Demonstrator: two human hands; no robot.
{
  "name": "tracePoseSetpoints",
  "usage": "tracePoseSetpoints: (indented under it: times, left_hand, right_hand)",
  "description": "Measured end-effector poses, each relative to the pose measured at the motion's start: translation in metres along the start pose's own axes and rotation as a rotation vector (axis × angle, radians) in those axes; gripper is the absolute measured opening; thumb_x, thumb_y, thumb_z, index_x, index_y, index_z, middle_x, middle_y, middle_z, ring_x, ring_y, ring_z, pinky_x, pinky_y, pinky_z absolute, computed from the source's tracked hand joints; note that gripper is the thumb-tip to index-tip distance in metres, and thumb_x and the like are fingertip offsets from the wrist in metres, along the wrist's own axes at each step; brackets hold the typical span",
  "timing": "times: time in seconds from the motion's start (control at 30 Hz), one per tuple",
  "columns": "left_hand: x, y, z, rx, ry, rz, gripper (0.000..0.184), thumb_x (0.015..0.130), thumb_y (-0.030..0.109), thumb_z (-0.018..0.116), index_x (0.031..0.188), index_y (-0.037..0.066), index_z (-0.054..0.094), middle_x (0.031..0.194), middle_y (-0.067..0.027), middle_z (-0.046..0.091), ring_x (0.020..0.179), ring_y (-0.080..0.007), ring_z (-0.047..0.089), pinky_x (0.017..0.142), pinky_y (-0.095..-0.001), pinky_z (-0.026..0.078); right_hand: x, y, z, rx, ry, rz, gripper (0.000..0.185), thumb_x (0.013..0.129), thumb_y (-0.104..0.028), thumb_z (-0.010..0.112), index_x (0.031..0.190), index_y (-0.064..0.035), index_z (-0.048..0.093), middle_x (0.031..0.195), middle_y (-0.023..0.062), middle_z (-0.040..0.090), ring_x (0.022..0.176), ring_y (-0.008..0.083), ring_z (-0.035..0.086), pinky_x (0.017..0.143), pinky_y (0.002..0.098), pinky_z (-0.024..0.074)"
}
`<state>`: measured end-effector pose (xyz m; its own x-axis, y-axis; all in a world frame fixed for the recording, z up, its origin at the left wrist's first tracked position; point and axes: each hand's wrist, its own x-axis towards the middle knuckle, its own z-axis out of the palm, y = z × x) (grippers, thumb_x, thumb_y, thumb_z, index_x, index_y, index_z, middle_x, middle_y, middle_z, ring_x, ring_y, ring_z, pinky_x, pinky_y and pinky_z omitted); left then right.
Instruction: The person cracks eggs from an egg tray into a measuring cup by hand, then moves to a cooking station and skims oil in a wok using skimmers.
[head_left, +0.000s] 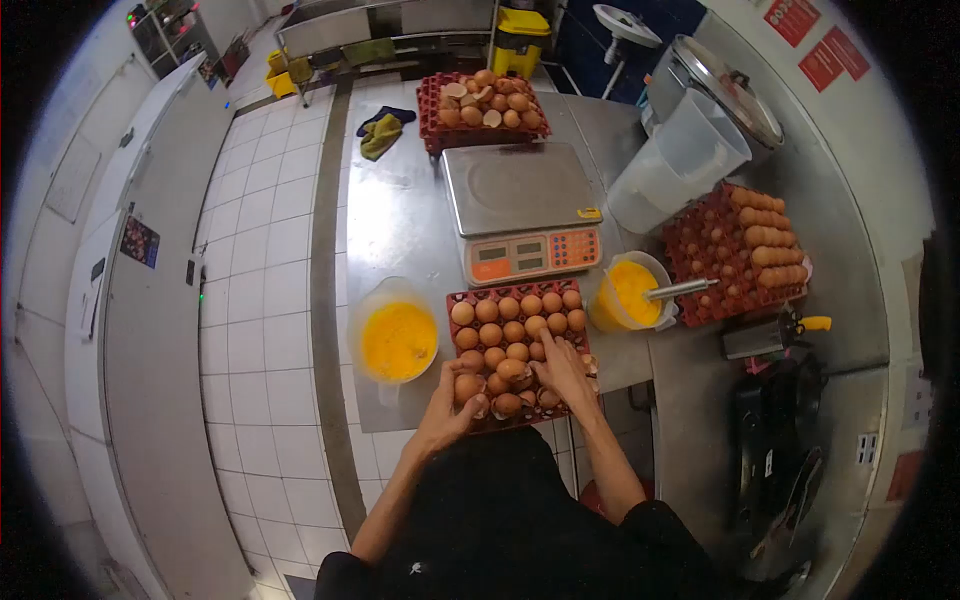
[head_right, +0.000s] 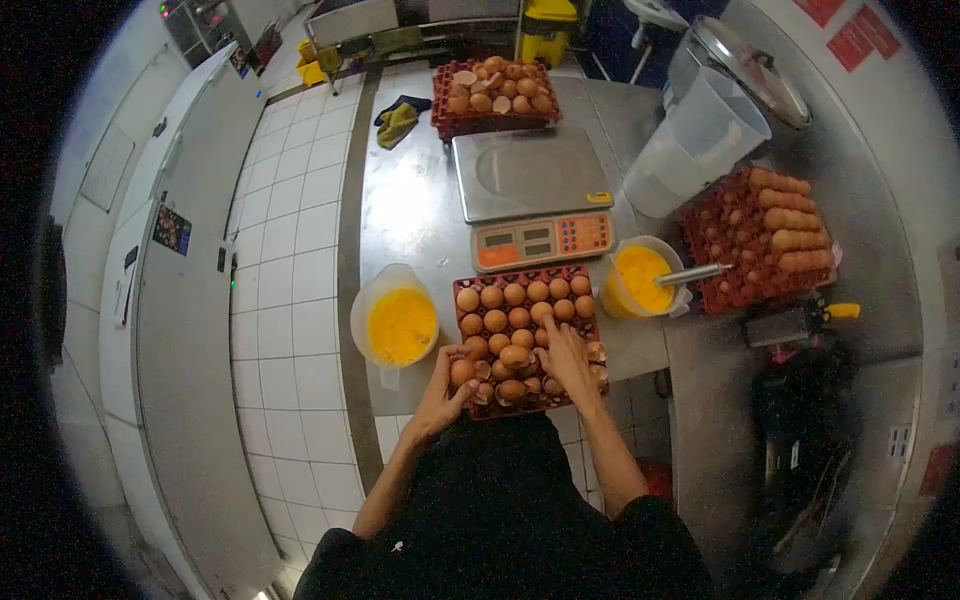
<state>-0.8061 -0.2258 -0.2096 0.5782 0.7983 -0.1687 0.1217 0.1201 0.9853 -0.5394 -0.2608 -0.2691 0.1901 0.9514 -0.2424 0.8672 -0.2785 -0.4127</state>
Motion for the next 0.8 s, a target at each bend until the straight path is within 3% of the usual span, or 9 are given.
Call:
tracePoseSetpoints:
  times: [0.17,0.23,0.37,0.43,0.5,0.57,0.67,0.77,0.8]
  left_hand:
    - [-0.007,-0.006,0.002,0.023,0.034,0.04,0.041,0.099,0.015,0.049,0.137,0.003,0.037,0.129,-0.0215,0.051,0.119,-0.0331,0.057,0.102,-0.0405,0.047]
    - [-0.007,-0.006,0.005,-0.059,0.019,-0.065,0.038,0.102,0.017,0.042,0.138,0.005,0.035,0.131,-0.0186,0.051,0.123,-0.0296,0.054,0.108,-0.0409,0.042]
    - [-0.011,0.032,-0.001,0.085,0.158,0.111,0.044,0.103,0.021,0.056,0.139,0.002,0.04,0.134,-0.0196,0.053,0.126,-0.029,0.054,0.106,-0.0417,0.045]
    - [-0.011,0.046,-0.01,0.088,0.219,0.116,0.046,0.1,0.019,0.066,0.137,0.001,0.046,0.134,-0.0184,0.055,0.126,-0.0275,0.056,0.104,-0.0397,0.049]
    - [-0.013,0.073,-0.022,0.065,0.38,0.252,0.045,0.097,0.014,0.069,0.135,0.001,0.05,0.132,-0.0173,0.057,0.126,-0.0257,0.056,0.102,-0.0376,0.051]
    - [-0.007,0.076,-0.032,0.135,0.503,0.412,0.044,0.095,0.012,0.072,0.134,0.002,0.054,0.133,-0.0174,0.057,0.125,-0.0255,0.057,0.103,-0.0374,0.05]
    - [0.001,0.083,-0.042,0.279,0.933,0.706,0.046,0.083,0.005,0.08,0.125,0.001,0.063,0.126,-0.0179,0.064,0.12,-0.0331,0.062,0.098,-0.0416,0.053]
    - [0.013,0.065,-0.039,0.399,0.983,0.642,0.047,0.082,0.005,0.08,0.126,0.0,0.064,0.126,-0.0184,0.064,0.119,-0.0341,0.062,0.098,-0.0424,0.052]
    - [0.017,0.066,-0.042,0.491,0.867,0.608,0.047,0.084,0.006,0.079,0.128,0.0,0.064,0.127,-0.0201,0.064,0.118,-0.035,0.062,0.098,-0.043,0.052]
  right_hand:
    - [0.002,0.008,-0.003,0.16,0.086,-0.088,0.059,0.086,-0.017,0.075,0.135,0.0007,0.047,0.101,0.0259,0.058,0.098,0.0442,0.059,0.084,0.0508,0.05]
    - [0.004,0.009,-0.003,0.21,0.164,-0.124,0.053,0.087,-0.015,0.072,0.131,-0.0002,0.047,0.101,0.0203,0.058,0.096,0.0355,0.06,0.084,0.0473,0.051]
    - [0.013,0.019,0.003,0.643,0.158,0.019,0.057,0.09,-0.015,0.065,0.14,-0.0066,0.039,0.124,0.0112,0.054,0.108,0.0191,0.057,0.094,0.0389,0.0497]
    - [0.005,-0.026,-0.015,1.37,0.238,0.023,0.064,0.091,-0.016,0.062,0.147,-0.0086,0.034,0.123,0.0119,0.054,0.107,0.0204,0.057,0.098,0.0385,0.0481]
    - [-0.009,-0.109,-0.065,1.489,0.191,-0.072,0.063,0.093,-0.018,0.056,0.151,-0.0099,0.033,0.123,0.0122,0.055,0.105,0.0212,0.059,0.098,0.0386,0.0478]
    - [0.005,-0.115,-0.046,1.764,-0.171,-0.24,0.052,0.099,-0.019,0.047,0.148,-0.0031,0.036,0.136,0.0173,0.048,0.116,0.0232,0.055,0.098,0.0405,0.0501]
    - [0.019,-0.152,-0.031,1.933,-0.373,-0.179,0.045,0.101,-0.019,0.044,0.143,-0.0032,0.041,0.132,0.0137,0.051,0.116,0.0212,0.056,0.1,0.0398,0.0487]
    - [0.009,-0.217,-0.039,1.993,-0.294,0.023,0.034,0.099,-0.022,0.046,0.127,-0.0023,0.053,0.115,0.01,0.06,0.101,0.0211,0.061,0.094,0.0382,0.049]
    - [0.015,-0.216,-0.021,1.908,-0.308,0.017,0.036,0.102,-0.023,0.044,0.131,-0.0016,0.048,0.116,0.0115,0.055,0.107,0.0227,0.056,0.102,0.0391,0.0449]
